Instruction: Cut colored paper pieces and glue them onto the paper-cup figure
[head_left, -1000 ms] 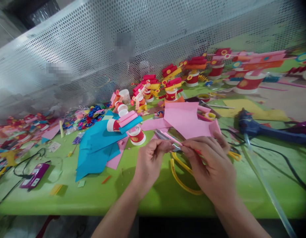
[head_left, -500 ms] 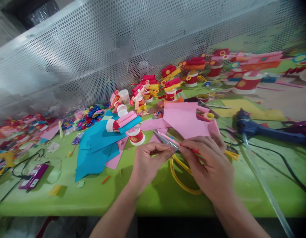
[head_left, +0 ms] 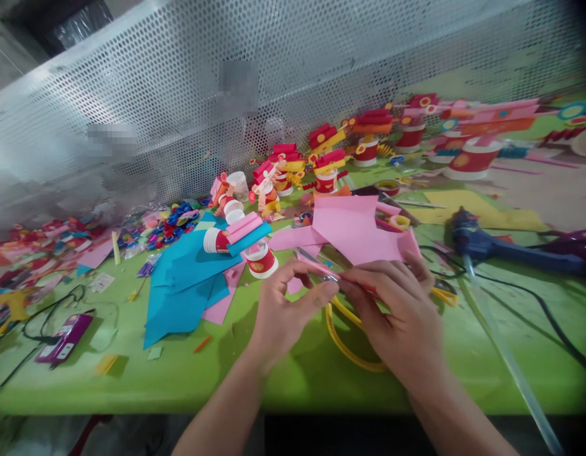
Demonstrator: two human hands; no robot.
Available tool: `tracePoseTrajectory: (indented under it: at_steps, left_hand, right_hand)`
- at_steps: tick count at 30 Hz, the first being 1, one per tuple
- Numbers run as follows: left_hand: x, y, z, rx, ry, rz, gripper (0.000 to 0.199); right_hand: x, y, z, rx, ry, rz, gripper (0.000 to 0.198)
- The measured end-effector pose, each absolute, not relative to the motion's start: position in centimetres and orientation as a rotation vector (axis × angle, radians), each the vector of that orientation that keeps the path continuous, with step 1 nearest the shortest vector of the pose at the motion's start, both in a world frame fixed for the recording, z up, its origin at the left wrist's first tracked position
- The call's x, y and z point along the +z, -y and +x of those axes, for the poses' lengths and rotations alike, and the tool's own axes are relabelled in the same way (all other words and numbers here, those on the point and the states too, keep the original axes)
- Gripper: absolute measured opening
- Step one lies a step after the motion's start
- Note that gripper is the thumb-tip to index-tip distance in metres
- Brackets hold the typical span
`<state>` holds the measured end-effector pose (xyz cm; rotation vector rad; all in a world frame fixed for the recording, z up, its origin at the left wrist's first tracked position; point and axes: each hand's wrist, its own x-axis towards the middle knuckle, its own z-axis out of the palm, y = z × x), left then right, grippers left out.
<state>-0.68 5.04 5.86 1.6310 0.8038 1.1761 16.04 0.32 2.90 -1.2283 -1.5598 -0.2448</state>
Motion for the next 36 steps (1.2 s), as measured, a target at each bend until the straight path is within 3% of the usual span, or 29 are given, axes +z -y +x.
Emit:
tracePoseTrajectory:
  at_steps: [16, 22, 36]
  left_hand:
    - [5.68, -5.25, -0.81, 1.14, -0.706, 1.626, 0.012]
    - [5.99, -4.81, -0.58, 1.211, -0.798, 1.598, 0.024]
    - [6.01, -4.71, -1.07, 1.18, -0.797, 1.538, 0.028]
  right_hand:
    - [2.89, -0.23, 16.17, -0.153, 1.617, -1.2, 0.01]
    - [2.85, -0.32, 16.08, -0.166, 1.619, -1.196, 0.012]
    - [3.05, -0.33, 16.02, -0.194, 1.614, -1.206, 0.011]
